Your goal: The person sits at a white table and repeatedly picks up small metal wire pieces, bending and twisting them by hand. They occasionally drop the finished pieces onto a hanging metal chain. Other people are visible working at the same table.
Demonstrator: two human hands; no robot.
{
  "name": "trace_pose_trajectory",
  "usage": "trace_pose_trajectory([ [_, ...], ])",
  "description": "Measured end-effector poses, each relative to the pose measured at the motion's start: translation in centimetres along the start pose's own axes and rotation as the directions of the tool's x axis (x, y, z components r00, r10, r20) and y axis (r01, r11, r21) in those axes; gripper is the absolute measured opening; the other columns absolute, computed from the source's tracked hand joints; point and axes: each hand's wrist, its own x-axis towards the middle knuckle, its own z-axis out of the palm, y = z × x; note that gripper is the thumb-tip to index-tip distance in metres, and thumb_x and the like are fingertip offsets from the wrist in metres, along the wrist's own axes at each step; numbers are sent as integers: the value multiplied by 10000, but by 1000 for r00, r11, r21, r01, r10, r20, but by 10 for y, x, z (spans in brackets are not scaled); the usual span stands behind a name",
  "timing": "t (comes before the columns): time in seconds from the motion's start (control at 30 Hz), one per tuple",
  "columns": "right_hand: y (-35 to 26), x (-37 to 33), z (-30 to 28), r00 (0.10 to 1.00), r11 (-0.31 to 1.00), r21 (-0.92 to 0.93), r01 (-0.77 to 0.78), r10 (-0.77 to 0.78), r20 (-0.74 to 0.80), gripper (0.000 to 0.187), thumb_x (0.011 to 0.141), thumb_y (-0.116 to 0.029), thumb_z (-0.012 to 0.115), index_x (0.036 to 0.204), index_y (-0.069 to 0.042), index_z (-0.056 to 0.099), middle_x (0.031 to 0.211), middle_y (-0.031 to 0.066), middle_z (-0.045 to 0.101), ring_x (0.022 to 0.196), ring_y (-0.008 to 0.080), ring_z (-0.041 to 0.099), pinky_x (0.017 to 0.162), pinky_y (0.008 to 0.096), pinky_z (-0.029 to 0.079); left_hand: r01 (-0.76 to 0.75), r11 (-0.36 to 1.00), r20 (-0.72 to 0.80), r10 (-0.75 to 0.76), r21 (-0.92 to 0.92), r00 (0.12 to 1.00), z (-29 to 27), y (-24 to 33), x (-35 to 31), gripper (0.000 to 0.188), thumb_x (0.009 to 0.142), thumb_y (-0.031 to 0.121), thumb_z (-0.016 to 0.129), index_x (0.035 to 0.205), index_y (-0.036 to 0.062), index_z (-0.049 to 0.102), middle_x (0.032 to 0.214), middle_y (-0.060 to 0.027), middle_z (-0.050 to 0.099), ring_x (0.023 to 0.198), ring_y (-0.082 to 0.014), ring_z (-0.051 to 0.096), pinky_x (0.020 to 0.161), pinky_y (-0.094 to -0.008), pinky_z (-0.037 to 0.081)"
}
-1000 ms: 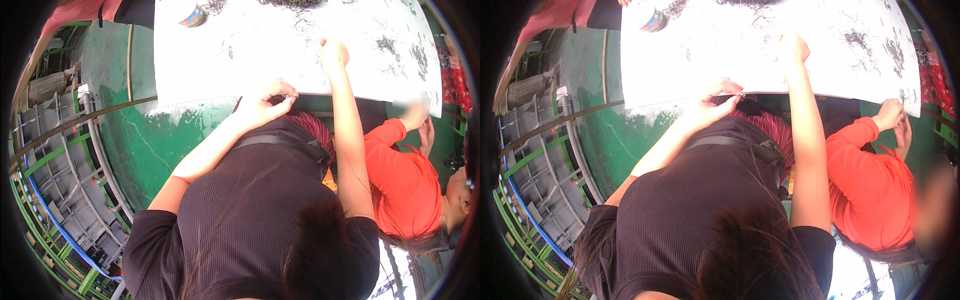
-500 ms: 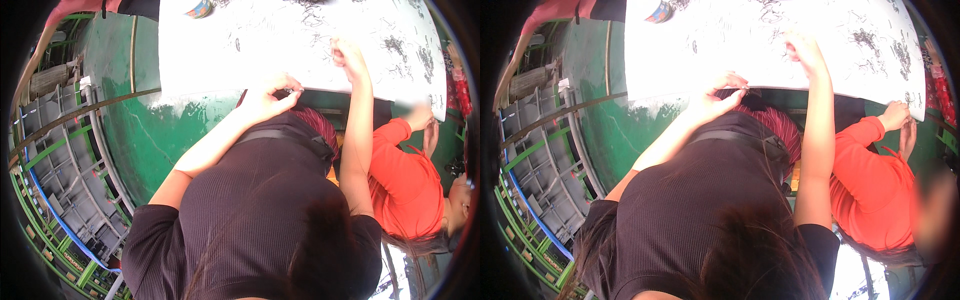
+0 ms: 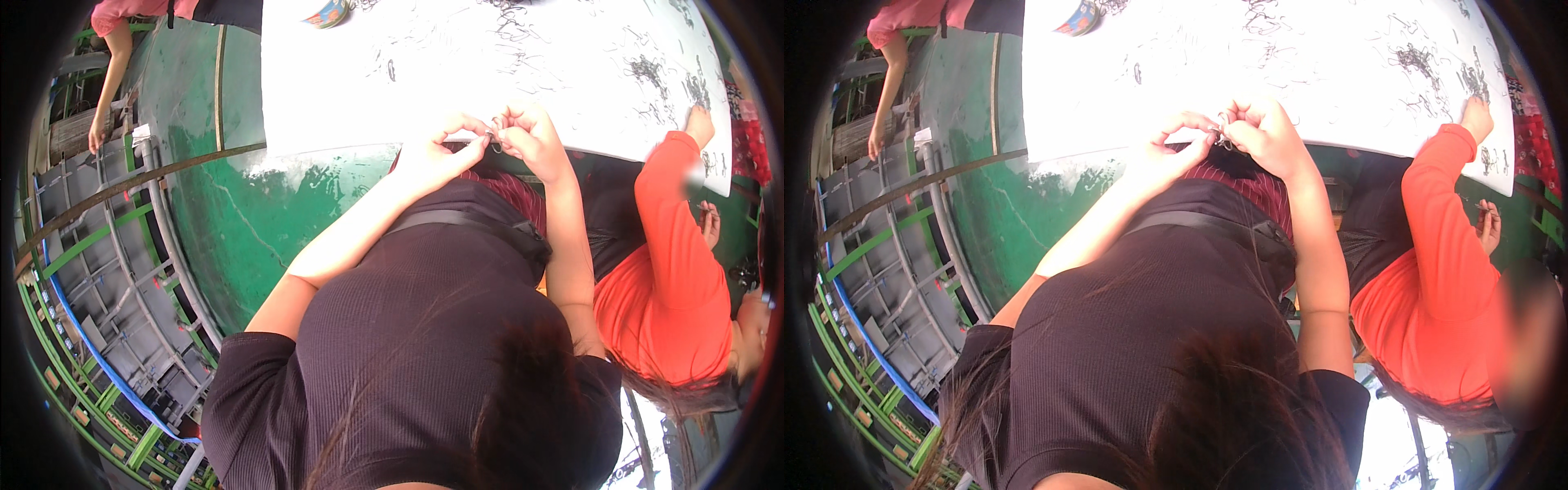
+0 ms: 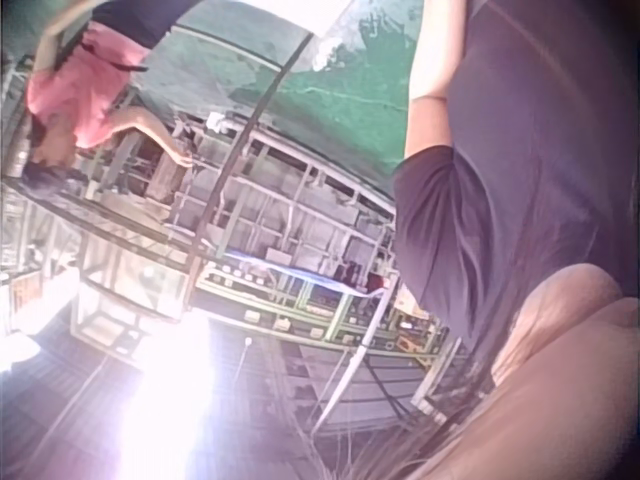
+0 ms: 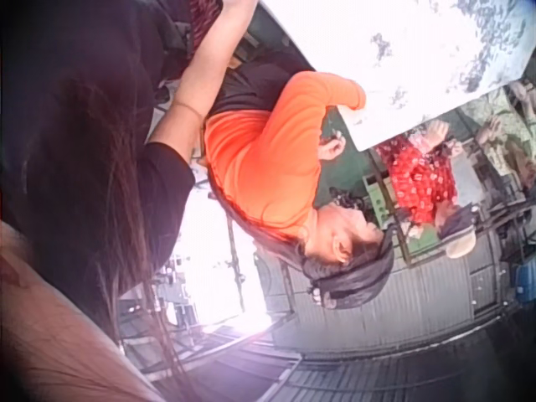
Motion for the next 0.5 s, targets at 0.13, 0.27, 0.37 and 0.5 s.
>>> trace_pose_trajectory([
  [0.13,4,-3,7,995,998,45,53,-49,-90,43,726,-5,450,741,-3,490,603,6,478,470,26,376,404,158,281,38,996,-41,-42,-80,998,0,0,-1,118,730,109,604,834,55,606,786,-35,613,761,-109,566,708,-246,440],
  [0.27,8,-7,13,975,983,96,155,-136,-178,28,740,17,462,752,2,482,634,12,498,513,33,432,441,156,320,16,993,-50,-22,-116,999,1,5,-1,105,732,89,595,829,50,605,788,-41,615,769,-111,568,721,-245,440],
  [0.37,14,-8,20,916,946,-15,324,-318,-245,48,744,37,456,772,-1,466,642,27,495,483,33,415,414,153,314,-27,997,-20,26,-66,999,0,4,0,109,728,76,593,834,53,604,801,-46,616,787,-119,571,734,-251,442],
  [0.5,17,-11,23,820,858,-275,434,-502,-275,46,753,32,473,767,-5,449,653,23,486,475,38,411,416,157,321,-66,996,39,68,-68,997,-1,7,0,140,723,54,610,863,46,598,889,-71,601,870,-133,550,784,-274,430],
])
